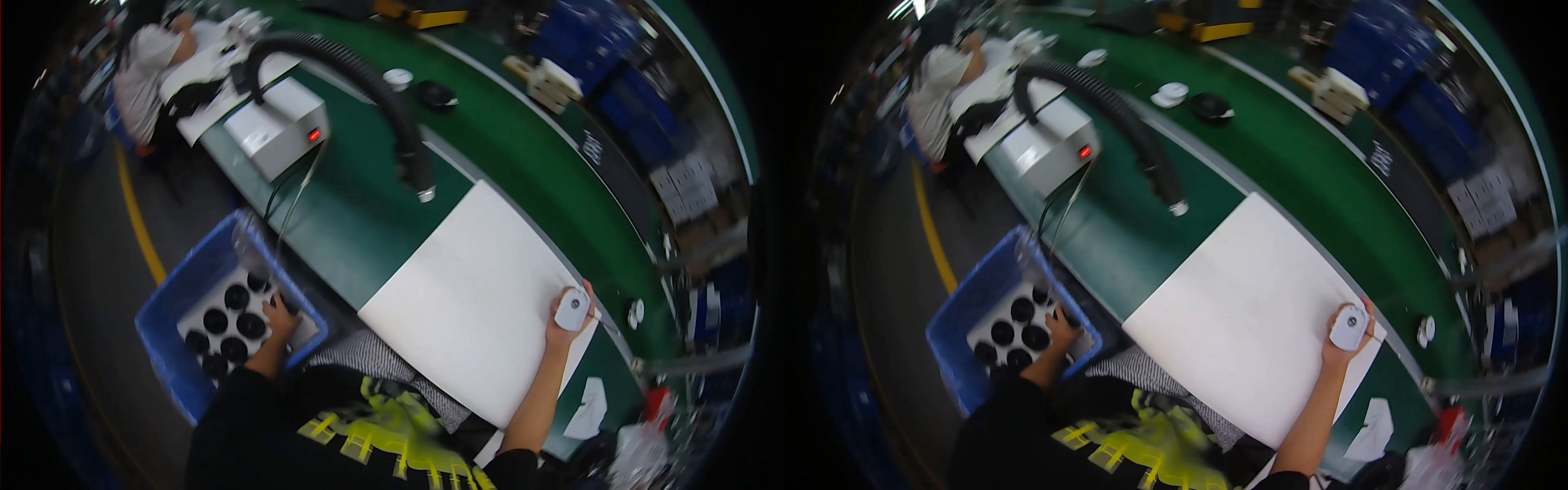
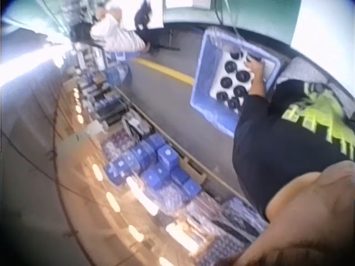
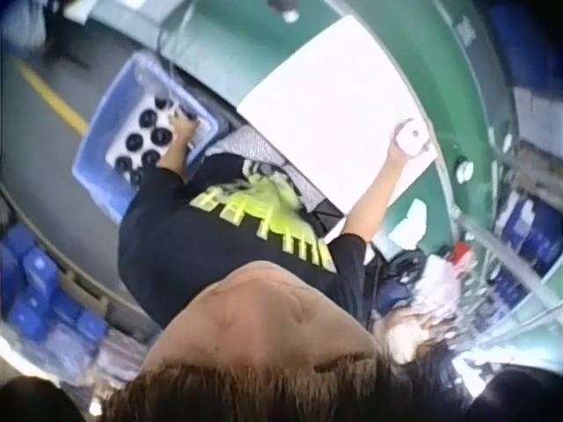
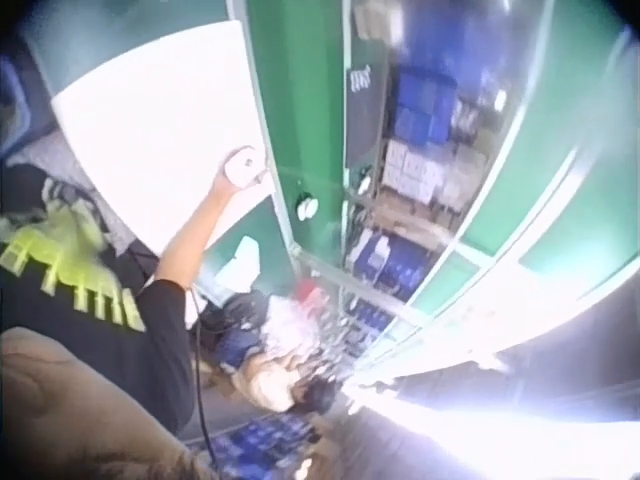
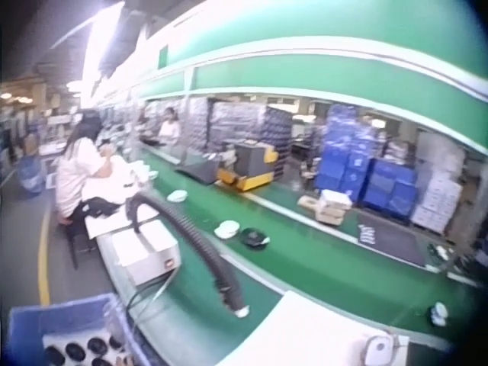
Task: The person assembles circular electronic lighting components by snapping plastic housings and wiring together by hand.
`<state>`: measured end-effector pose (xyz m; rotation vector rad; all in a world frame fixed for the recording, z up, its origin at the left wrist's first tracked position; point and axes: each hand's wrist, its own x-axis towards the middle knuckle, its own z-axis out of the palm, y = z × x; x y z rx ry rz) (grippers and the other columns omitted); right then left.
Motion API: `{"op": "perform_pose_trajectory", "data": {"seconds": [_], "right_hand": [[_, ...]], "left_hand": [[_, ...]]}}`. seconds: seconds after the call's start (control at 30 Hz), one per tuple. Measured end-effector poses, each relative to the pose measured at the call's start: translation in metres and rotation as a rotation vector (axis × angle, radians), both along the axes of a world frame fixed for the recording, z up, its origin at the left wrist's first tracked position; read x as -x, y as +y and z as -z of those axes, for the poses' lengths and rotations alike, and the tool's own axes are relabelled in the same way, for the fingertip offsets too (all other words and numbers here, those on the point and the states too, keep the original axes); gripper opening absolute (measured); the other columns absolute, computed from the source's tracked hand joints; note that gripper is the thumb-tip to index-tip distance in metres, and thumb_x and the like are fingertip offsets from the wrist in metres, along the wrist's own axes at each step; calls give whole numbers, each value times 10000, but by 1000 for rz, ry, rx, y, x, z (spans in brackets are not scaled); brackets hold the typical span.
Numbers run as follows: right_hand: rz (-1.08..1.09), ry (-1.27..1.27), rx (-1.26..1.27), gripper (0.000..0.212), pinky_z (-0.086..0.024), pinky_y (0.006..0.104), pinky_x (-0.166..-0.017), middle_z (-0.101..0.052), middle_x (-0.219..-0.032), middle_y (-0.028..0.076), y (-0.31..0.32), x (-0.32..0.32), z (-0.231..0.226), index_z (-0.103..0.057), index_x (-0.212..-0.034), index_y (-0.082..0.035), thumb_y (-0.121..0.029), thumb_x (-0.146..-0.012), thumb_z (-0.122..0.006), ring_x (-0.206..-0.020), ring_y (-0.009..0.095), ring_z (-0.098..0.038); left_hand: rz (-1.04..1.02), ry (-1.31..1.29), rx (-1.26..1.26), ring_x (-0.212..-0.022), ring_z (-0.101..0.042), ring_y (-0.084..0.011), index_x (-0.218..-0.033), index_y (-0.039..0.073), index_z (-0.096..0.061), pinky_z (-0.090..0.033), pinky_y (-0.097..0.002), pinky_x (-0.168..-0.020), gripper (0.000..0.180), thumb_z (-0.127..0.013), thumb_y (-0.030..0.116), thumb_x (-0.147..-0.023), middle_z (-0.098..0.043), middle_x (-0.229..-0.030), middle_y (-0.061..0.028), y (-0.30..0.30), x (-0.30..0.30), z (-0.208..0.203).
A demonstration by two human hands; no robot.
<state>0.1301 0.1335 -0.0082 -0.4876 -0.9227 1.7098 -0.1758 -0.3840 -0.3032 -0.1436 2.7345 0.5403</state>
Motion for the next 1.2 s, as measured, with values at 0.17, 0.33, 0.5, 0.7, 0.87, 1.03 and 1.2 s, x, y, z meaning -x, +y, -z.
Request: {"op": "perform_pose_trajectory", "data": {"seconds": [0.17,0.33,0.5,0.7,0.87,1.03,1.2], "right_hand": [[-90,-76,-11,387,-432,236,-443,-626,-803,87,0,15,-4,-505,-1251,-122,-394,-1037,-332,-606,145,-559],[-23,-95,-40,370,-419,227,-445,-633,-778,60,0,7,-4,-518,-1231,-132,-382,-1046,-317,-594,127,-550],[-2,-172,-66,363,-453,224,-450,-633,-786,56,-1,5,1,-522,-1238,-149,-390,-1040,-338,-605,118,-561],[-21,-196,-76,328,-465,207,-492,-652,-800,41,-2,4,-12,-547,-1219,-159,-355,-1047,-348,-646,96,-596],[-78,-96,-47,347,-438,214,-471,-647,-791,39,5,2,1,-548,-1229,-154,-371,-1043,-352,-636,92,-577],[-54,-121,0,380,-438,225,-437,-632,-768,47,3,4,1,-535,-1234,-132,-392,-1034,-344,-591,113,-556],[-28,-137,8,365,-449,215,-429,-645,-775,46,5,2,5,-532,-1232,-126,-373,-1042,-342,-587,111,-574]], "left_hand": [[123,-135,-9,-1368,-248,-487,-1435,257,-384,-396,-658,-997,1018,-900,298,-559,-169,-1516,-247,-22,25,33],[164,-140,141,-1331,-324,-441,-1390,235,-422,-395,-607,-1020,933,-877,341,-583,-266,-1452,-223,-7,4,18],[179,156,-289,-1028,-575,-402,-1299,99,-433,-466,-453,-936,789,-821,260,-630,-559,-1079,-224,-32,-8,-5],[-391,-110,-941,-809,-566,-187,-1187,153,-437,-481,-369,-689,492,-700,168,-771,-546,-879,-62,-50,-21,-79],[-705,-527,-1530,-931,-563,-284,-1110,166,-595,-465,-474,-829,398,-635,384,-780,-587,-1002,-87,-47,-38,-125],[-747,-965,-2154,-1070,-483,-361,-1178,243,-636,-472,-453,-797,526,-544,589,-792,-495,-1242,-221,-40,-57,-135],[-376,-921,-2176,-1208,-427,-429,-1330,278,-515,-499,-479,-769,697,-551,725,-797,-468,-1304,-228,-32,-52,-159]]}}
